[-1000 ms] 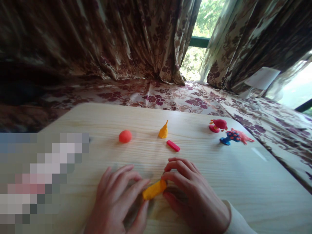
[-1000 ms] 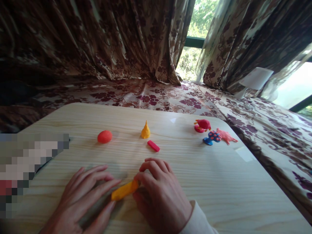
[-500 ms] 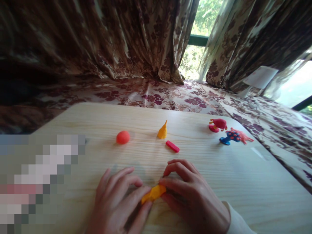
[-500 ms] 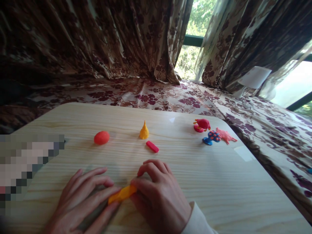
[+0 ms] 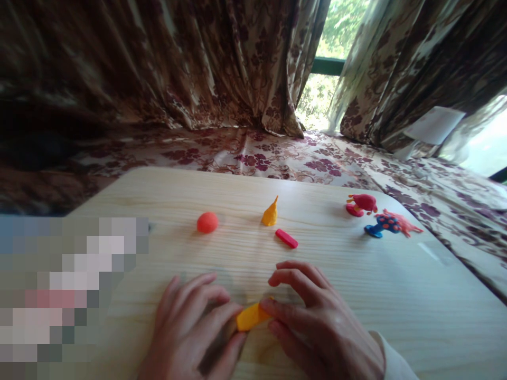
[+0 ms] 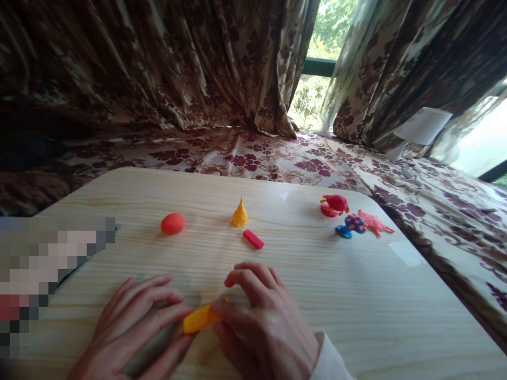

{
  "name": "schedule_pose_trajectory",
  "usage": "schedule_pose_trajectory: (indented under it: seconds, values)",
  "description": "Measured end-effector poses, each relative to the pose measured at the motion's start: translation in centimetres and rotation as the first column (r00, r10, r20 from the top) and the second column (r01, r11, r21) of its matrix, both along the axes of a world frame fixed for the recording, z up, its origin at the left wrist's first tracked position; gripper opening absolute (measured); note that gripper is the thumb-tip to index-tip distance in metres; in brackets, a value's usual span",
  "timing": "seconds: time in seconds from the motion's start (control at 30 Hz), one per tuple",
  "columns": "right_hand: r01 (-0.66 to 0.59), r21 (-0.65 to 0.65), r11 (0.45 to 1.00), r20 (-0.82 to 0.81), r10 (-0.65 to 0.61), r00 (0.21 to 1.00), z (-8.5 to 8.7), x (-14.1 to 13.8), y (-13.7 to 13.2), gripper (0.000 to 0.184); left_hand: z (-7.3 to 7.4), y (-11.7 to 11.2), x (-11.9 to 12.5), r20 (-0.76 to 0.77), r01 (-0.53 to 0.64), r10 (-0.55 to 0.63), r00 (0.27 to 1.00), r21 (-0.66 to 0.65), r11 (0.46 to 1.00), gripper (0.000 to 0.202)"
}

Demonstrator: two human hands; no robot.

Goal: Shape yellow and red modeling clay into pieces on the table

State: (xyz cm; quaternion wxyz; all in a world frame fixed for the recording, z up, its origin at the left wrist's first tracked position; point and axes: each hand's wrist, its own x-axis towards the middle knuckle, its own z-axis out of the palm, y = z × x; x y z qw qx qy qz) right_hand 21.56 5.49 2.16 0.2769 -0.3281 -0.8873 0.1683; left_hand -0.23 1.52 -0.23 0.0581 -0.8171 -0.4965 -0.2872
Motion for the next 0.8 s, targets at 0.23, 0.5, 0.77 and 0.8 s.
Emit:
schedule_pose_trajectory:
  seconds: [0.23,0.5,0.77,0.8]
  values:
    - [-0.034,0.169,0.985,0.000,0.035,0.999,-0.3,-0.6,-0.3,0.019,0.2,-0.2,0.1,-0.013,-0.019,0.019,1.000,-0.042,0.999,0.018]
    - [-0.049,0.286,0.957,0.056,0.034,0.998,-0.1,-1.3,-0.3,0.017,0.3,-0.3,0.3,-0.035,-0.044,0.043,0.998,-0.040,0.998,0.016]
    - [-0.112,0.329,0.938,0.128,0.073,0.989,0.2,-1.5,-0.1,0.026,0.4,-0.4,0.2,-0.069,-0.055,0.052,0.996,-0.041,0.998,0.020]
    - [-0.113,0.339,0.934,0.125,0.074,0.989,0.1,-1.5,-0.1,0.030,0.4,-0.4,0.2,-0.069,-0.054,0.051,0.996,-0.045,0.998,0.022]
